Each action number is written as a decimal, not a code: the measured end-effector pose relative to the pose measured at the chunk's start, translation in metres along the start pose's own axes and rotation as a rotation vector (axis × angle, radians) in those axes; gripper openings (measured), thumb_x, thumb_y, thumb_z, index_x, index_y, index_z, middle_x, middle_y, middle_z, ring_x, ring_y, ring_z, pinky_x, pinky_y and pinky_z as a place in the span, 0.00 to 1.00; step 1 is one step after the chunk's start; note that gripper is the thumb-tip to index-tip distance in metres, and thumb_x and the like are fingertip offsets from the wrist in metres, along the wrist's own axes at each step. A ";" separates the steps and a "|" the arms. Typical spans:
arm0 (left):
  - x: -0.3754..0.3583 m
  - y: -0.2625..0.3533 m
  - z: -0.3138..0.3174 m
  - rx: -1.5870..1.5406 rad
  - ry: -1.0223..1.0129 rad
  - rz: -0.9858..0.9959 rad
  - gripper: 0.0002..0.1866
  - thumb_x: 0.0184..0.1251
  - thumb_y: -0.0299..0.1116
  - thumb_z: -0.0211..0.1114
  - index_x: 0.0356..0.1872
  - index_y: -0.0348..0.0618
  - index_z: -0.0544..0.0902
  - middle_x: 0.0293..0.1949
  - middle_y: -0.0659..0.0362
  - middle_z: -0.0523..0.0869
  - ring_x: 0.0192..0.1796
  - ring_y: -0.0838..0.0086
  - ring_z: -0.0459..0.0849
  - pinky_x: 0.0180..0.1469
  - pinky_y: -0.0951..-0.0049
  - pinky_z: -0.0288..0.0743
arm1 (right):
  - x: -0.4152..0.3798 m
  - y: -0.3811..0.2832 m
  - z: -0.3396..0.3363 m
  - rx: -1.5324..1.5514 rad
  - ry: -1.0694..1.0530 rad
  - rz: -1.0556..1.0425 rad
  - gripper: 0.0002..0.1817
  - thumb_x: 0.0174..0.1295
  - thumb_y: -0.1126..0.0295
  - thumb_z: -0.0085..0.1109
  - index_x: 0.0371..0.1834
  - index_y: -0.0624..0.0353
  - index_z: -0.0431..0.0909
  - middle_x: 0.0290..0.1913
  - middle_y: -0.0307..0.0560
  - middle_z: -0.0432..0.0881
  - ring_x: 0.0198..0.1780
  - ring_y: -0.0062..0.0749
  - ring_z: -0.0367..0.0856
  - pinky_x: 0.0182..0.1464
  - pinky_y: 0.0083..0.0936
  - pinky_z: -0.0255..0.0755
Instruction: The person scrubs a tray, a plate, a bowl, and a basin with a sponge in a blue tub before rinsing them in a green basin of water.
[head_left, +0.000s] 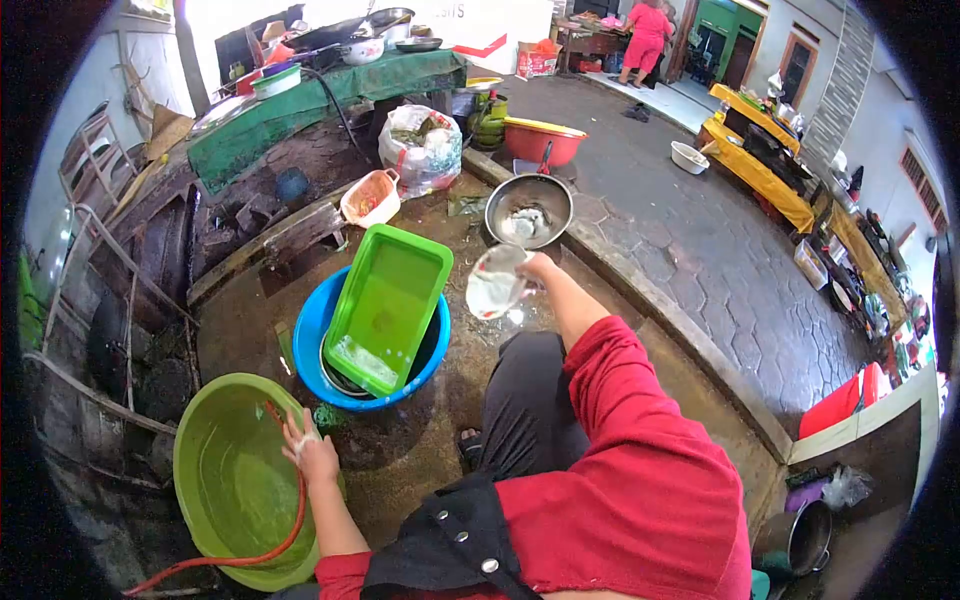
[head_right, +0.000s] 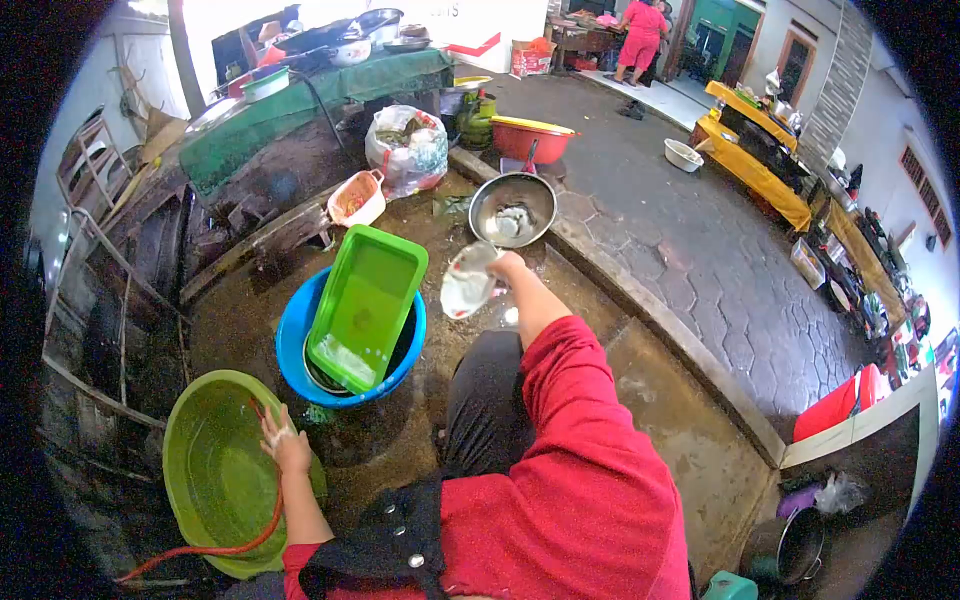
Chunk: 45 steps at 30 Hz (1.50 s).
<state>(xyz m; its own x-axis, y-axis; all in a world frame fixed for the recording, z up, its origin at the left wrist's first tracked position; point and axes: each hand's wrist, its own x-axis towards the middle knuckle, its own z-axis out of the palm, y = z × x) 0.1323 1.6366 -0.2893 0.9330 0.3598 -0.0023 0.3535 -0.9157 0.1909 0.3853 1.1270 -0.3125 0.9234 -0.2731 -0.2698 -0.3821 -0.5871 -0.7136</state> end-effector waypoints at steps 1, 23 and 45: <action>-0.004 0.000 -0.001 0.005 -0.002 0.000 0.32 0.53 0.30 0.62 0.62 0.56 0.63 0.68 0.58 0.48 0.69 0.60 0.49 0.64 0.43 0.44 | -0.012 0.010 0.004 0.051 -0.010 0.084 0.16 0.40 0.65 0.61 0.30 0.67 0.79 0.28 0.51 0.82 0.25 0.36 0.82 0.26 0.31 0.77; -0.006 -0.006 0.015 0.046 0.144 0.176 0.23 0.54 0.24 0.57 0.55 0.45 0.71 0.64 0.53 0.57 0.67 0.60 0.54 0.65 0.47 0.45 | -0.034 0.352 0.255 1.112 -0.396 0.464 0.27 0.46 0.79 0.65 0.54 0.57 0.71 0.48 0.42 0.79 0.47 0.31 0.78 0.53 0.31 0.69; -0.008 0.001 0.005 0.040 0.095 0.142 0.21 0.57 0.25 0.54 0.55 0.44 0.71 0.65 0.56 0.56 0.67 0.62 0.52 0.66 0.49 0.44 | -0.118 0.280 0.183 0.041 0.248 0.679 0.21 0.45 0.56 0.65 0.37 0.60 0.78 0.36 0.50 0.81 0.39 0.40 0.81 0.39 0.33 0.72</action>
<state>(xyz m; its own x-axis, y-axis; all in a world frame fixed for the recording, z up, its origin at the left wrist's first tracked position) 0.1254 1.6325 -0.2937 0.9639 0.2401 0.1152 0.2231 -0.9642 0.1430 0.1764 1.1342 -0.5985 0.4453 -0.7350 -0.5114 -0.8625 -0.1988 -0.4653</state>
